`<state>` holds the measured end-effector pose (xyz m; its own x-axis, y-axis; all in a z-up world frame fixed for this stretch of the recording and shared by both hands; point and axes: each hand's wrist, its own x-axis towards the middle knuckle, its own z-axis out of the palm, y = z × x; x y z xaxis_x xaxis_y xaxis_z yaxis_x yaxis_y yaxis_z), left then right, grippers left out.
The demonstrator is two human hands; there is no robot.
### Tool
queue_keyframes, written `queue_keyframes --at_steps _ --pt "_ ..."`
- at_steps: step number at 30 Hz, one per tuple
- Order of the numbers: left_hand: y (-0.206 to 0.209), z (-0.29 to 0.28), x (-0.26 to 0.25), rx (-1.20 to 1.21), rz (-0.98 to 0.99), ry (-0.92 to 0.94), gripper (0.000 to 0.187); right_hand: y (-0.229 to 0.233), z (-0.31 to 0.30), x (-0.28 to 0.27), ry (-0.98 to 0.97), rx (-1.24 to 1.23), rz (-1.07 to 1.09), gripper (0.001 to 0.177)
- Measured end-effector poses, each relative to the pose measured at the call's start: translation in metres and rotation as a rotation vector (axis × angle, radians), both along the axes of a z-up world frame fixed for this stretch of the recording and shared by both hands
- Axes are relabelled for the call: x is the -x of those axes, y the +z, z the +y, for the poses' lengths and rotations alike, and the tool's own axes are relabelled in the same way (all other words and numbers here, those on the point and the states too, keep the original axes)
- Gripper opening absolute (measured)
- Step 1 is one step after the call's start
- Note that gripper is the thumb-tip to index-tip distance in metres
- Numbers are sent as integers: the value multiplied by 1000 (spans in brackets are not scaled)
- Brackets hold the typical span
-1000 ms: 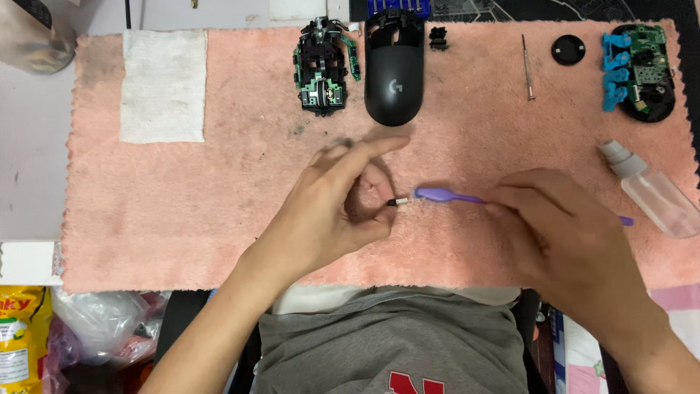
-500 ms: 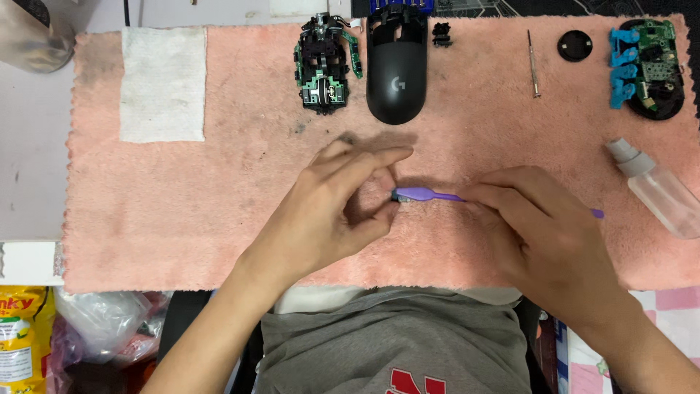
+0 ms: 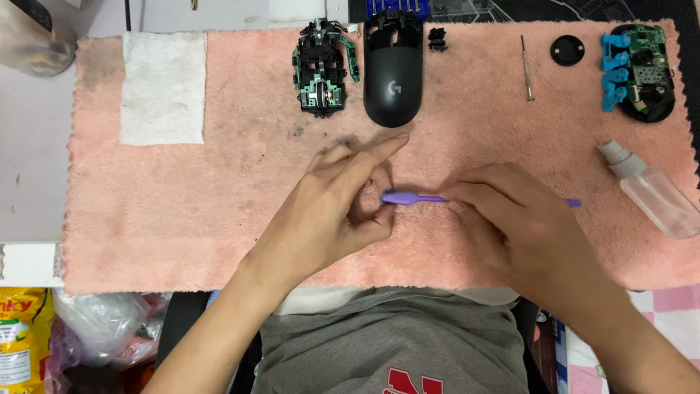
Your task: The person cleans the interior and exterior of a disassembled black computer mouse shell using a purple toothbrush and a spray bottle. They spray liquid onto the shell and scrub various surfaces, including the sensor area and side grips, while other mouse components rest on a pink towel.
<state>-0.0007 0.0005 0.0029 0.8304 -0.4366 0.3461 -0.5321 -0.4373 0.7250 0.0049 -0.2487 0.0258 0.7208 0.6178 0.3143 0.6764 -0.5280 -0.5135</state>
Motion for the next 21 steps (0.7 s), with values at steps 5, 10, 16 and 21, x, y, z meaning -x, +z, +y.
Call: queue_keyframes --at_steps 5,10,16,21 --pt "1 0 2 -112 -84 13 71 8 -15 -4 -54 116 -89 16" --pt "-1 -1 4 -263 -247 31 60 1 -6 -1 -21 43 -136 19" --pt "1 -1 6 -372 -455 46 60 2 -18 -2 -59 71 -67 17" --pt "2 0 5 -394 -414 23 66 0 -10 2 -55 15 -78 30"
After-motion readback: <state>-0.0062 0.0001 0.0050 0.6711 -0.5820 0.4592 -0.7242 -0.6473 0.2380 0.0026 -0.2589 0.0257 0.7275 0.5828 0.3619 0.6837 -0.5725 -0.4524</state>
